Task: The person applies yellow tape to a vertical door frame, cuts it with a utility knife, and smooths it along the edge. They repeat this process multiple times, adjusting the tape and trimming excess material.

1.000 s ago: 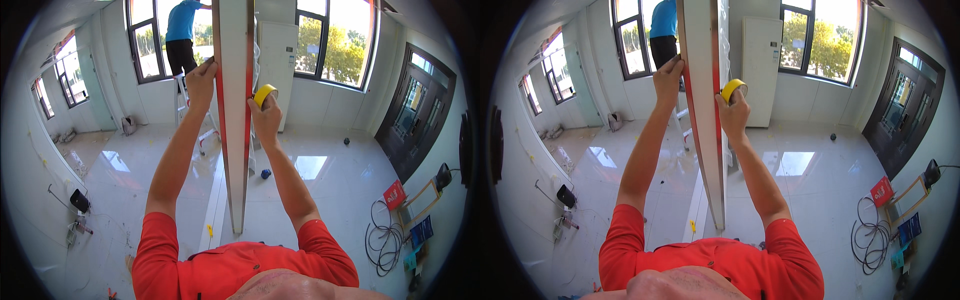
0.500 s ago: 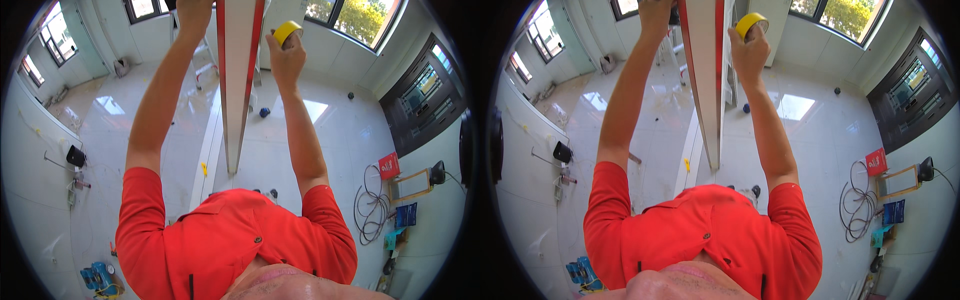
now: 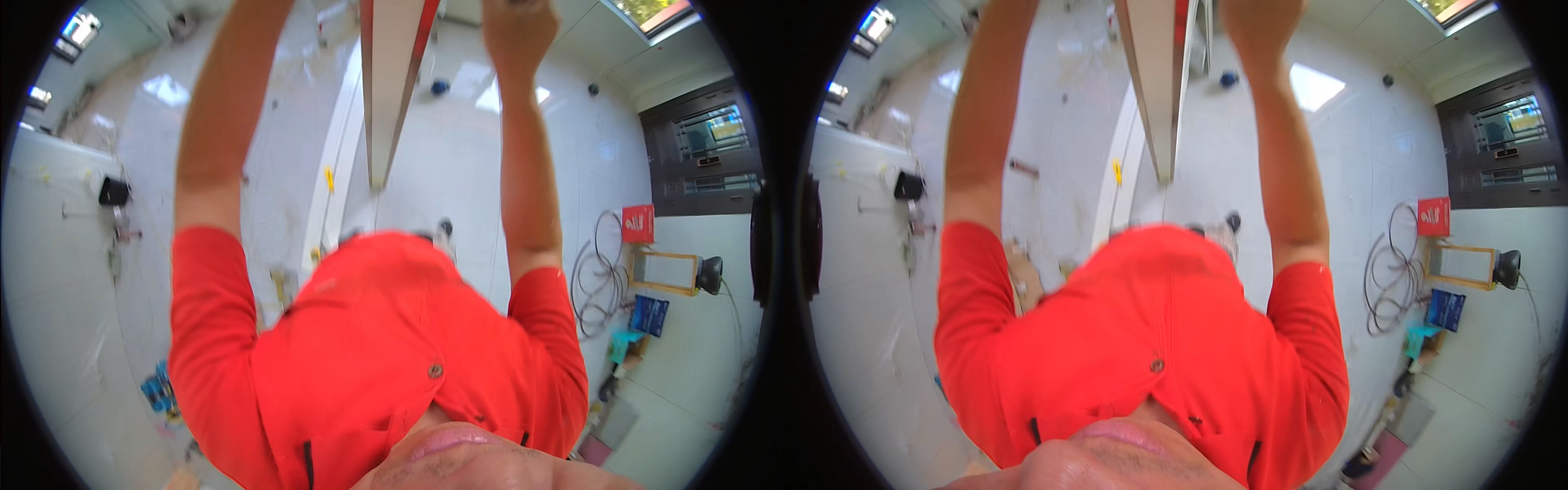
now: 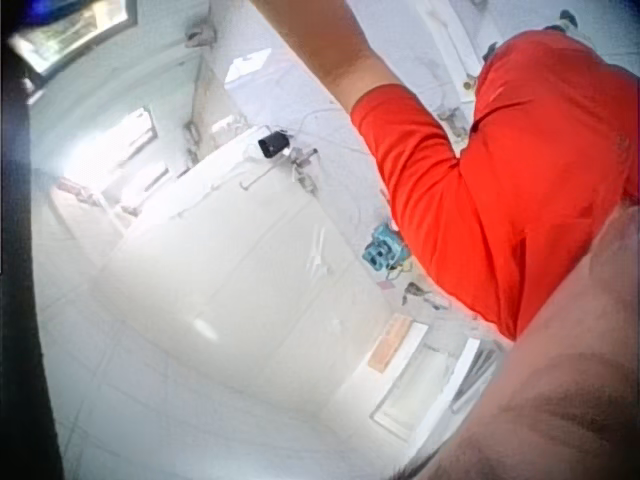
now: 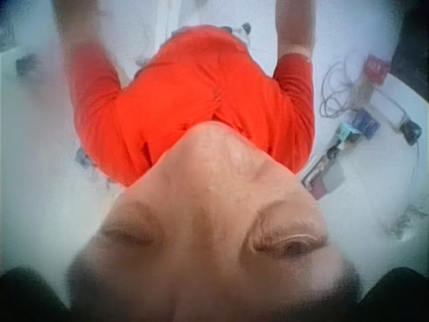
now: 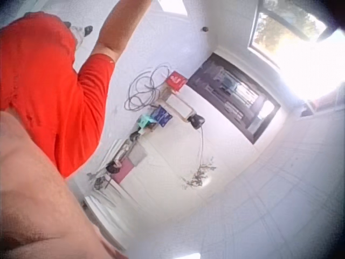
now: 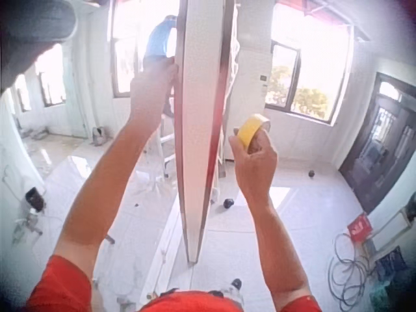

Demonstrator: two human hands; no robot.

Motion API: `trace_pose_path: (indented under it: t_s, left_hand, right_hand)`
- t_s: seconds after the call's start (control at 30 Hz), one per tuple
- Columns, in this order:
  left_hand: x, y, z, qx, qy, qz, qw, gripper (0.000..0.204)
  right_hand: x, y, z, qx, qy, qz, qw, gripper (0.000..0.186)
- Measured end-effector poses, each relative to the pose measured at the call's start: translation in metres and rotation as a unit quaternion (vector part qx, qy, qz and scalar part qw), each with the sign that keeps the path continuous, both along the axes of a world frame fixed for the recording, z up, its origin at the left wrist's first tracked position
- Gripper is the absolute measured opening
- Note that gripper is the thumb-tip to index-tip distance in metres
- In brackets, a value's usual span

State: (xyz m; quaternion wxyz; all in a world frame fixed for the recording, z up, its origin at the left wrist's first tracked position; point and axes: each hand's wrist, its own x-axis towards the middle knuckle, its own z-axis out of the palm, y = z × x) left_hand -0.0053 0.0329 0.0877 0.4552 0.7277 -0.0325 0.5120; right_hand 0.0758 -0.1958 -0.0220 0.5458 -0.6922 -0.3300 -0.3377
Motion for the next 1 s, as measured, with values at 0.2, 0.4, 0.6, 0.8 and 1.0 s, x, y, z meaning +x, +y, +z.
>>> trace_pose_path:
  t_s: [0.2,0.4,0.6,0.8,1.0]
  left_hand:
    - [0.047,0.022,0.007,-0.05,-0.117,-0.008,0.992,0.042]
    - [0.028,-0.009,0.05,-0.098,-0.143,-0.059,0.983,0.07]
    - [0.027,-0.052,0.088,0.086,-0.099,0.156,0.979,0.138]
    - [0.051,-0.073,0.089,0.121,-0.078,0.287,0.947,0.15]
    - [0.056,-0.077,0.094,0.116,-0.072,0.311,0.941,0.149]
  right_hand:
    - [0.029,0.026,0.098,0.129,-0.097,0.068,0.985,0.027]
    - [0.006,0.024,0.272,0.134,-0.075,0.134,0.979,0.022]
    - [0.052,0.048,0.357,0.161,-0.289,0.025,0.943,0.029]
    - [0.073,0.059,0.383,0.144,-0.324,-0.016,0.935,0.033]
    - [0.07,0.063,0.388,0.166,-0.33,0.013,0.929,0.035]
